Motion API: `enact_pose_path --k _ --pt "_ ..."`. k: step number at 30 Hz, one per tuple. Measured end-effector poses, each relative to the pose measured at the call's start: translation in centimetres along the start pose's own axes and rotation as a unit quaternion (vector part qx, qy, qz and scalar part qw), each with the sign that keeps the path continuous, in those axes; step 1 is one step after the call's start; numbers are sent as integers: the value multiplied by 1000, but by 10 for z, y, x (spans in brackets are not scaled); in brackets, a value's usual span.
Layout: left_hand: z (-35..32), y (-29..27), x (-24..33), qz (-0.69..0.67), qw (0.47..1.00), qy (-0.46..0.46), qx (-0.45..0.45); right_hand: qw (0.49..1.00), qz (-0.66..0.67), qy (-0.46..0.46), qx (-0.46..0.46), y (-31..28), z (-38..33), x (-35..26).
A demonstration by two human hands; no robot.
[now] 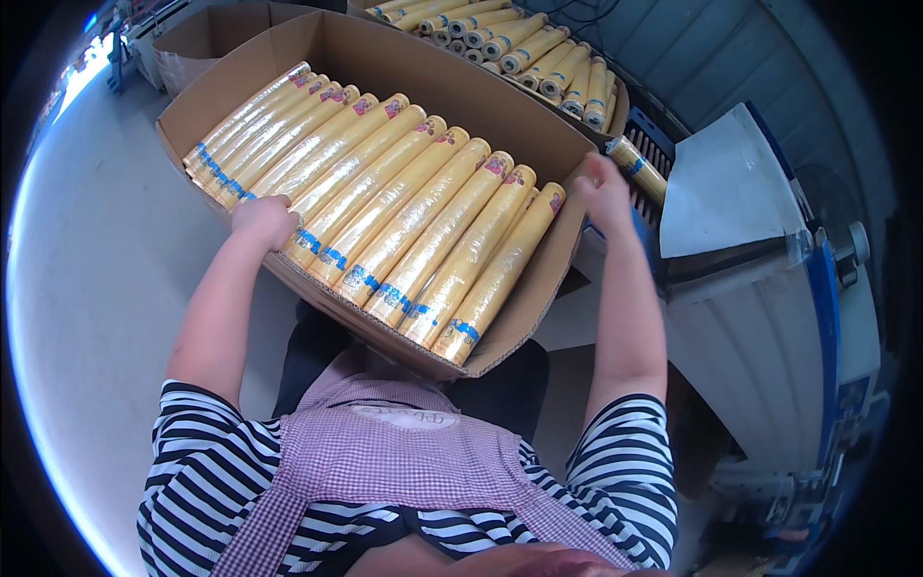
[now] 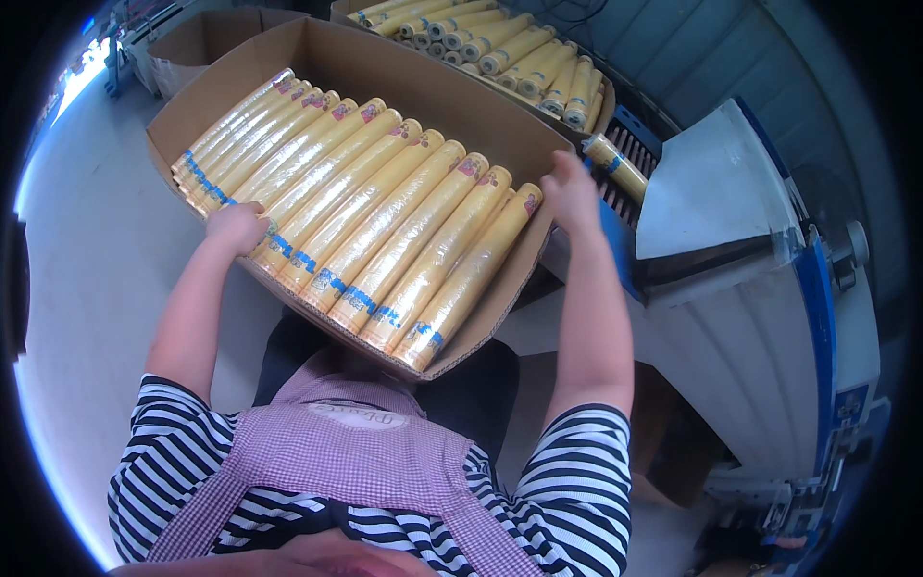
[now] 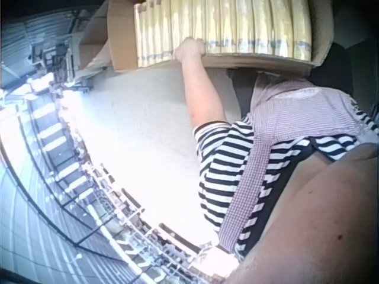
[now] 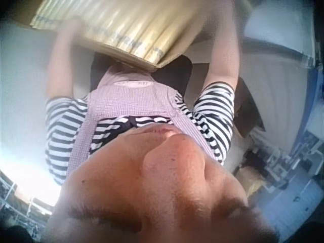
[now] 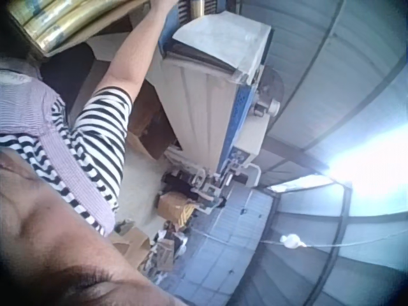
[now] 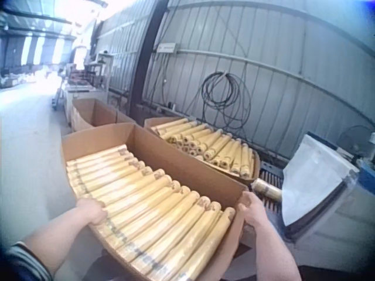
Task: The person packs yellow-wrapped rolls into a large cardboard box by hand, arranging them in neat rows.
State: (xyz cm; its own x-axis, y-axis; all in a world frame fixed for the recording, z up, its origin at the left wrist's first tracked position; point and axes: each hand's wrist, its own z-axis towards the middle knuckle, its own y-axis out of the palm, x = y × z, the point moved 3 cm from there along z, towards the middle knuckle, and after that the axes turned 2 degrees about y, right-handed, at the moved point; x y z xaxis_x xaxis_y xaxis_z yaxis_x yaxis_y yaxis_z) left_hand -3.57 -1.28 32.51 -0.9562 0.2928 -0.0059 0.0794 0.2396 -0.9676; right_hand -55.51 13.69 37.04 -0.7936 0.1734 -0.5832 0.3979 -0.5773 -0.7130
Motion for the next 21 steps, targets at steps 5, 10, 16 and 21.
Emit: enact_pose_path --k 5,10,16,21 --pt "7 2 2 -17 999 22 17 952 -285 106 42 -78 96 121" --pt "3 1 3 -47 999 0 17 833 -467 279 -102 -91 114 158" --pt "-6 -7 10 -84 996 17 8 865 -469 152 -99 -63 108 91" --pt "14 -13 41 -487 829 195 194 915 -363 -164 -60 28 51 -60"
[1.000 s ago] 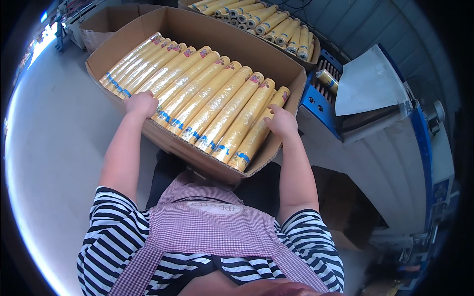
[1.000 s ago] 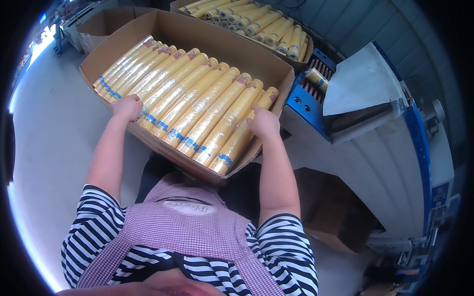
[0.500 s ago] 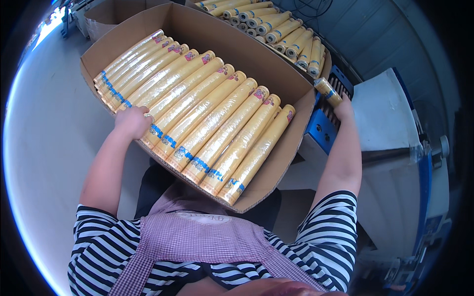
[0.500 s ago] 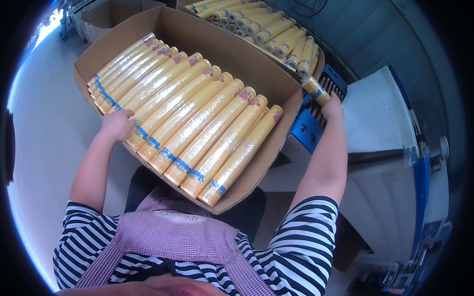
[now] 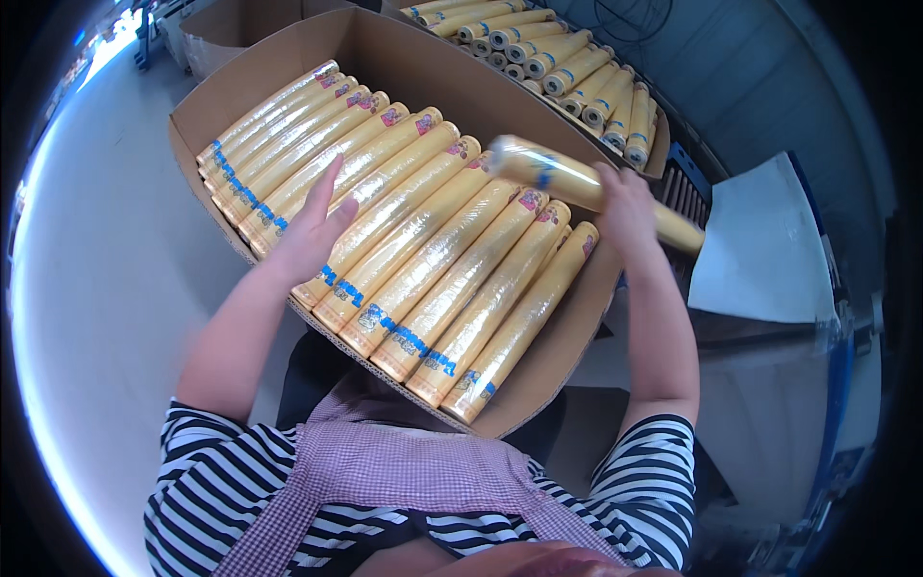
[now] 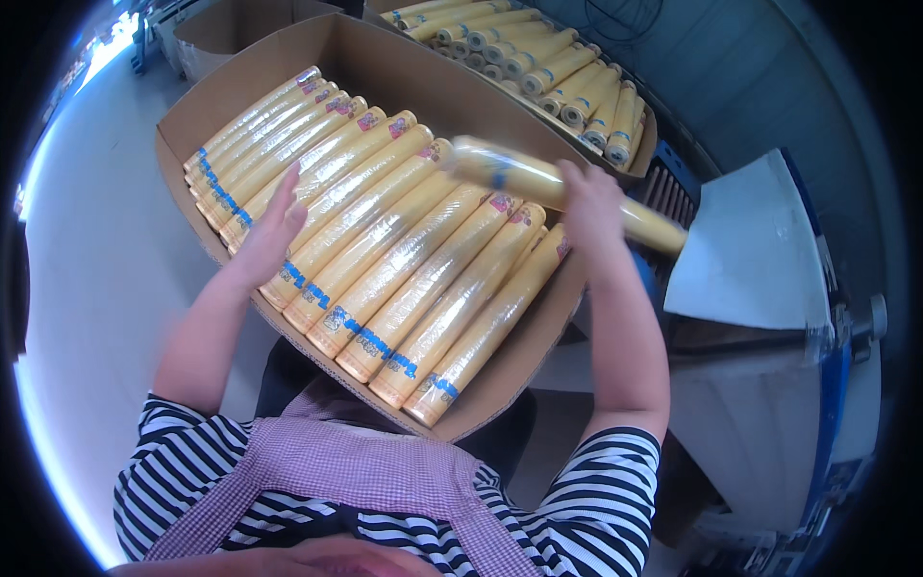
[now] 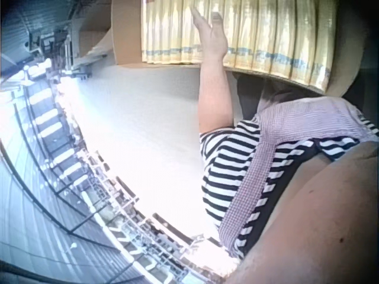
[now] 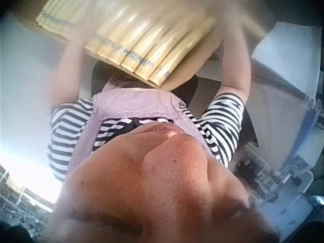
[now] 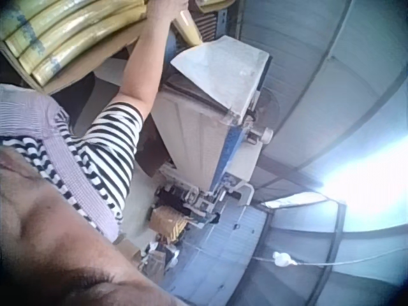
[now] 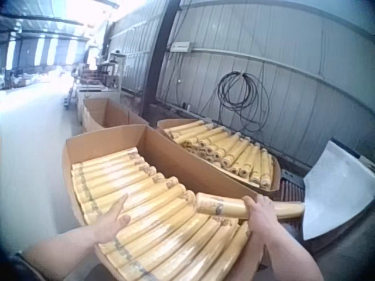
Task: The person packs yellow-wrapped rolls into a large cardboard box by hand, arranging them in neat rows.
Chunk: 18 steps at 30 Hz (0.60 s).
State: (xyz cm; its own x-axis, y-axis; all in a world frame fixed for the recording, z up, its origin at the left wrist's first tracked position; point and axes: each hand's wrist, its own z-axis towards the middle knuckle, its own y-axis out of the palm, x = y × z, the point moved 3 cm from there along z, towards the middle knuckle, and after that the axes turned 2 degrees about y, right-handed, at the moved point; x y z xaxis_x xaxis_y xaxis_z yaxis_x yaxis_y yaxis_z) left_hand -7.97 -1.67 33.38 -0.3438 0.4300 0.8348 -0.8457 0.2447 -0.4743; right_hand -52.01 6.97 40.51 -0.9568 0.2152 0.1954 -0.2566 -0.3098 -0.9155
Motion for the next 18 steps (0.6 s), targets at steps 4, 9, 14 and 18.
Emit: enact_pose_path --k 4,9,14,18 --pt "6 18 37 -233 968 51 70 970 124 -188 91 -33 -13 -173" --pt "-24 -30 -6 -350 916 52 192 948 194 -221 123 -35 3 -244" --pt "-26 -65 -23 -339 895 79 280 936 183 -268 140 -17 59 -292" --pt "-43 -90 -44 -142 934 127 303 949 178 -224 133 29 126 -333"
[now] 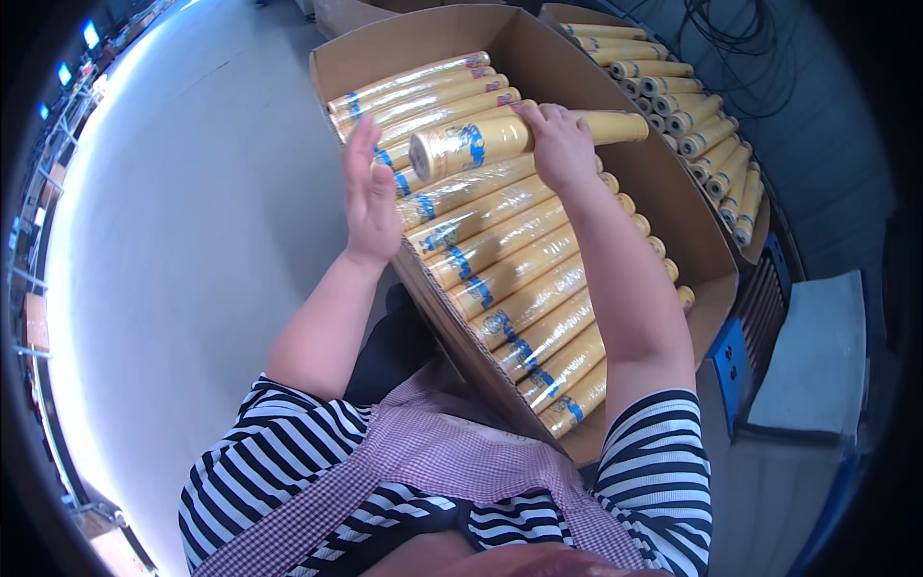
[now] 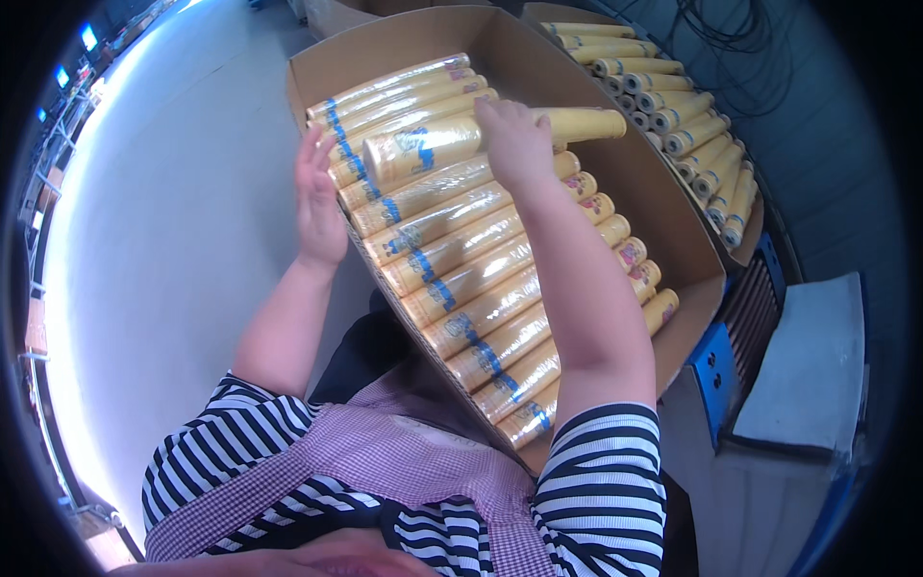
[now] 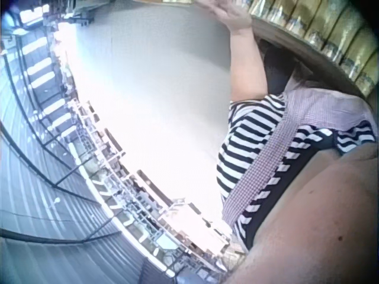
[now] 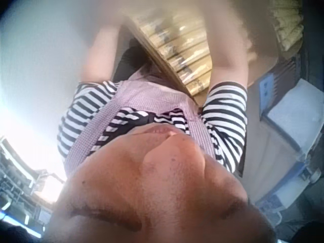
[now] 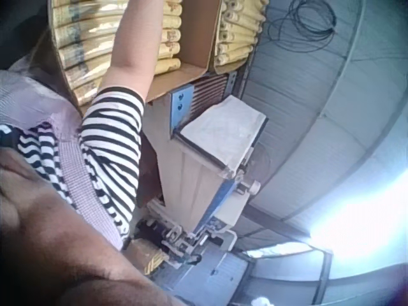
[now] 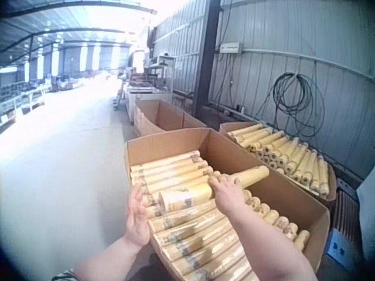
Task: The person packs yellow-wrapped rolls into a large cardboard box by hand, arranging them in neat rows.
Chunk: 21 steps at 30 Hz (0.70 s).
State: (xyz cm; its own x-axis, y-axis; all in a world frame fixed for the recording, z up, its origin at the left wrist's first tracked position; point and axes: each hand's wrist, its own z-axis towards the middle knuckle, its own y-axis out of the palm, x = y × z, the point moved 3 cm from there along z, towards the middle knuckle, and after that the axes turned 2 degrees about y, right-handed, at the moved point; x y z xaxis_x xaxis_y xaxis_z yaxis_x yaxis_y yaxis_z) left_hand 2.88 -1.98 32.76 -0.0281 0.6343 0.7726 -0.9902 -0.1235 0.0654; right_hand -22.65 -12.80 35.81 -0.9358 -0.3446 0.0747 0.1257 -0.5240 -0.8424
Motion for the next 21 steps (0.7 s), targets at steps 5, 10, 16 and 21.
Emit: enact_pose_path --k 5,10,16,21 --pt "-35 1 -35 63 992 108 6 982 -46 18 -181 87 47 -43" --pt "-45 2 -44 43 993 110 -8 920 8 17 -392 156 40 -93" --pt "-43 3 -49 44 988 146 12 933 113 7 -341 177 28 -99" --pt "-36 6 -37 106 987 121 16 828 461 158 -279 174 25 -52"
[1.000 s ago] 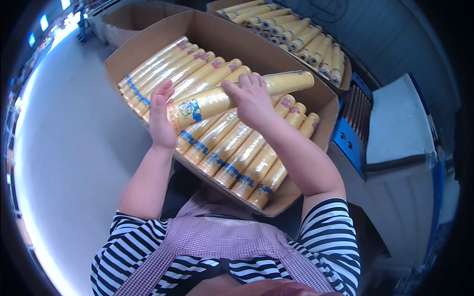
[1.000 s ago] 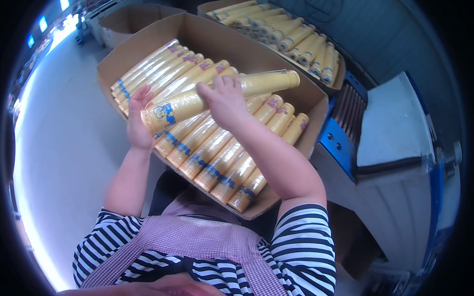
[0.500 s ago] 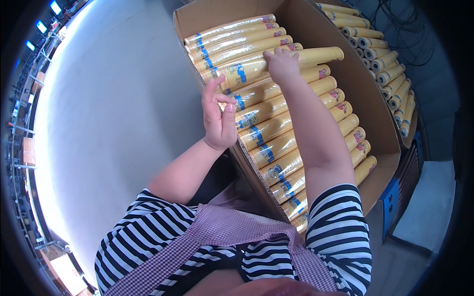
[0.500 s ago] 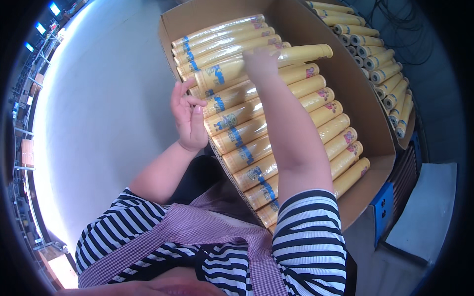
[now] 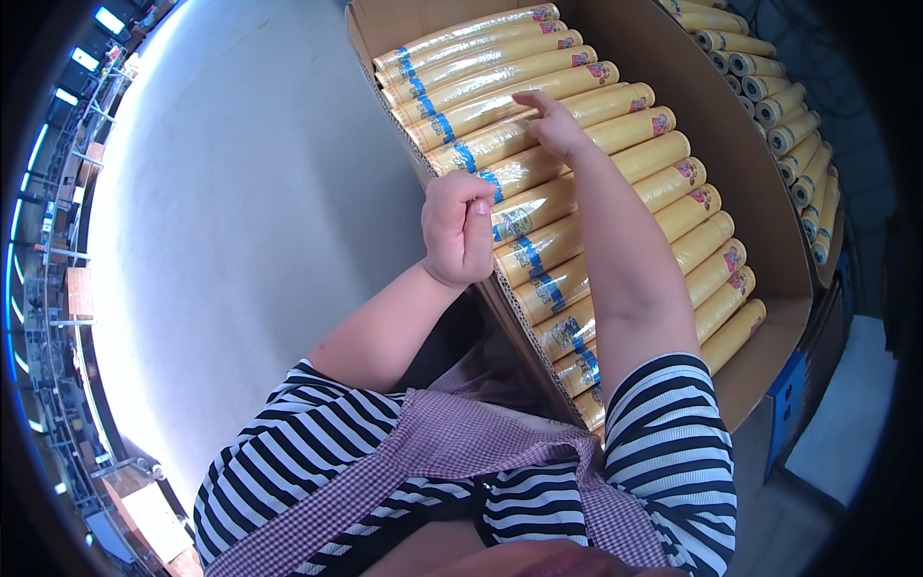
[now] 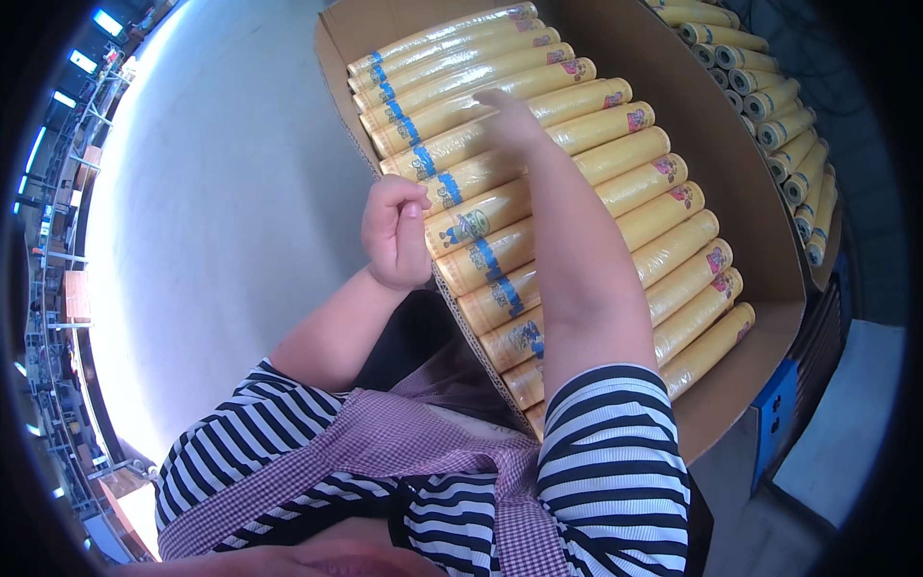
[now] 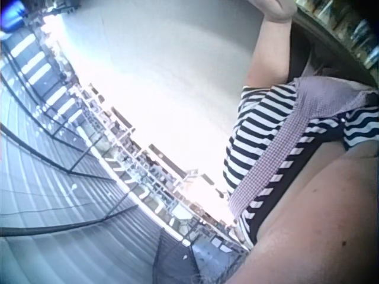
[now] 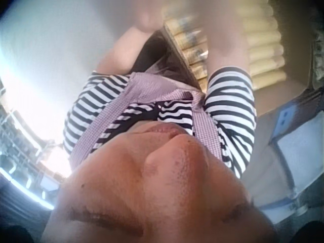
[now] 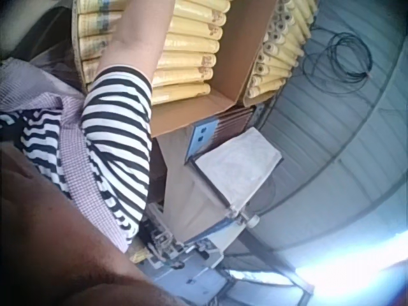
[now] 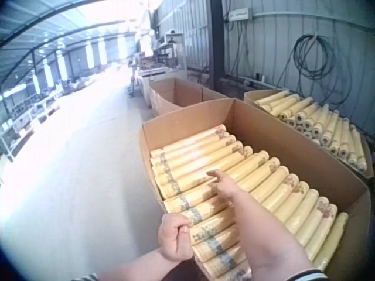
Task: The person packs yellow-wrapped rolls into a large cardboard box by hand, arranging them in neat rows.
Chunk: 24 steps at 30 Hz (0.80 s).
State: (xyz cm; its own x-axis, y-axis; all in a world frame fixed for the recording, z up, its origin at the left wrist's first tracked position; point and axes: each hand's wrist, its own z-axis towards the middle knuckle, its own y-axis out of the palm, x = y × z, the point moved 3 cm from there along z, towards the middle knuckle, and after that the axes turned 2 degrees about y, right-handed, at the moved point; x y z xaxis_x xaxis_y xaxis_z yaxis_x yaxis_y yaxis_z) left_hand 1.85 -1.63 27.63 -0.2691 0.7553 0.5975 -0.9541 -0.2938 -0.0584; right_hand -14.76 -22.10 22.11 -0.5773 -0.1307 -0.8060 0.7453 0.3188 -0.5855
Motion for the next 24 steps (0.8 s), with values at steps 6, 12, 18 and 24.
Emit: enact_pose_path --k 6,12,18,24 --pt "11 -2 10 118 991 28 -54 998 -44 8 47 -64 -95 -8" --pt "18 -1 7 171 972 -3 -159 945 -279 117 -127 -99 -327 -35" --pt "32 12 4 340 868 -82 -352 962 -137 230 43 -89 -498 -23" --pt "46 31 21 451 654 -185 -578 929 -190 202 243 -75 -510 -20"
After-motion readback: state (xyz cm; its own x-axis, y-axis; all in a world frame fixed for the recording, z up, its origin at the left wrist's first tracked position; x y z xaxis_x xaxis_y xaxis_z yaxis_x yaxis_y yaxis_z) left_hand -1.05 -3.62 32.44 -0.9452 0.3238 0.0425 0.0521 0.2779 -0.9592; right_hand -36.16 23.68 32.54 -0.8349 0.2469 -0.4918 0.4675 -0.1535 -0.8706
